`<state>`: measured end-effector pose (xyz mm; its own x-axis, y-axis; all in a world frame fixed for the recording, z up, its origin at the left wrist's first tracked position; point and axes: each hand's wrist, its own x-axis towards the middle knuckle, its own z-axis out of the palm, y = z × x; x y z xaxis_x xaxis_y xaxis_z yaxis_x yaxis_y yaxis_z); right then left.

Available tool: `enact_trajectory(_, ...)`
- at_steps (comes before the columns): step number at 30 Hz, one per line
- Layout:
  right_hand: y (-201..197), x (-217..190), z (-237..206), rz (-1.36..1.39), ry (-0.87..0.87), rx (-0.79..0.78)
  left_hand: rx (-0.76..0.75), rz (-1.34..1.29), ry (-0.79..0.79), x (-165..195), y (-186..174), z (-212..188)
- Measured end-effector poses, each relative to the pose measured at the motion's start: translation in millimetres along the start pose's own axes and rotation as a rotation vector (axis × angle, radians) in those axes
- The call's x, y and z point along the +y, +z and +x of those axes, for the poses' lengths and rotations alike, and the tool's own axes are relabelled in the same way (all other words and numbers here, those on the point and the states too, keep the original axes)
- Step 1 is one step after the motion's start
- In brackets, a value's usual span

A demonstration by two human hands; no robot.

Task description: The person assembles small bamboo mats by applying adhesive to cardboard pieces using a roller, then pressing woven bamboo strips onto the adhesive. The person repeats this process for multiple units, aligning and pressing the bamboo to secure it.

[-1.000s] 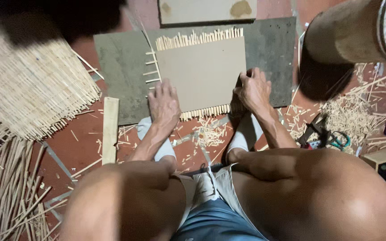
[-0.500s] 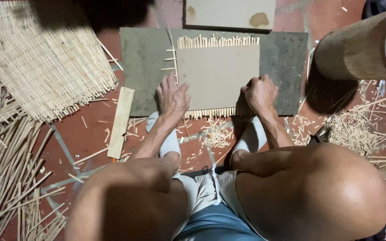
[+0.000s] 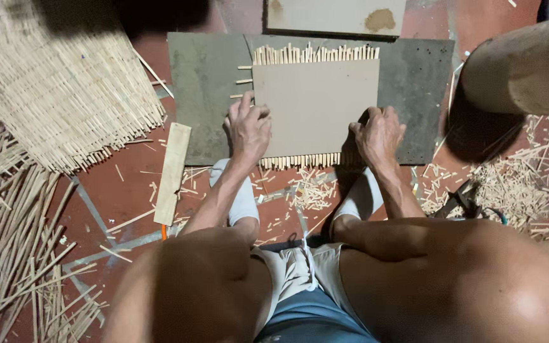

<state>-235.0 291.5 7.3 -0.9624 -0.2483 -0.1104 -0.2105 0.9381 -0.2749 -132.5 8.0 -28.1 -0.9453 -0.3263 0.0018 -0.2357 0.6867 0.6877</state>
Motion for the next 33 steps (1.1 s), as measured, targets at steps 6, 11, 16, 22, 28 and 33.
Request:
enact_trajectory(6,4.3,0.8,4.1,0.038,0.064,-0.026,-0.002,0.195,0.125,2.4,12.4,-11.2)
enact_trajectory(11,3.2,0.9,13.0,0.040,0.135,-0.134,-0.168,0.485,0.276,6.1,2.4,-6.5)
enact_trajectory(16,-12.3,-11.5,17.9,0.039,0.132,-0.112,-0.289,0.499,0.283,27.7,-16.4,0.7)
enact_trajectory(22,-22.4,7.0,35.8,0.809,0.598,-0.186,-0.286,0.494,0.267,30.6,-17.8,1.6)
enact_trajectory(28,-24.2,65.0,71.1,1.143,0.475,-0.528,-0.247,0.422,0.248,25.4,-19.1,0.3)
enact_trajectory(33,-41.3,58.1,82.2,1.248,0.401,-0.630,-0.202,0.364,0.222,25.1,-23.5,4.5)
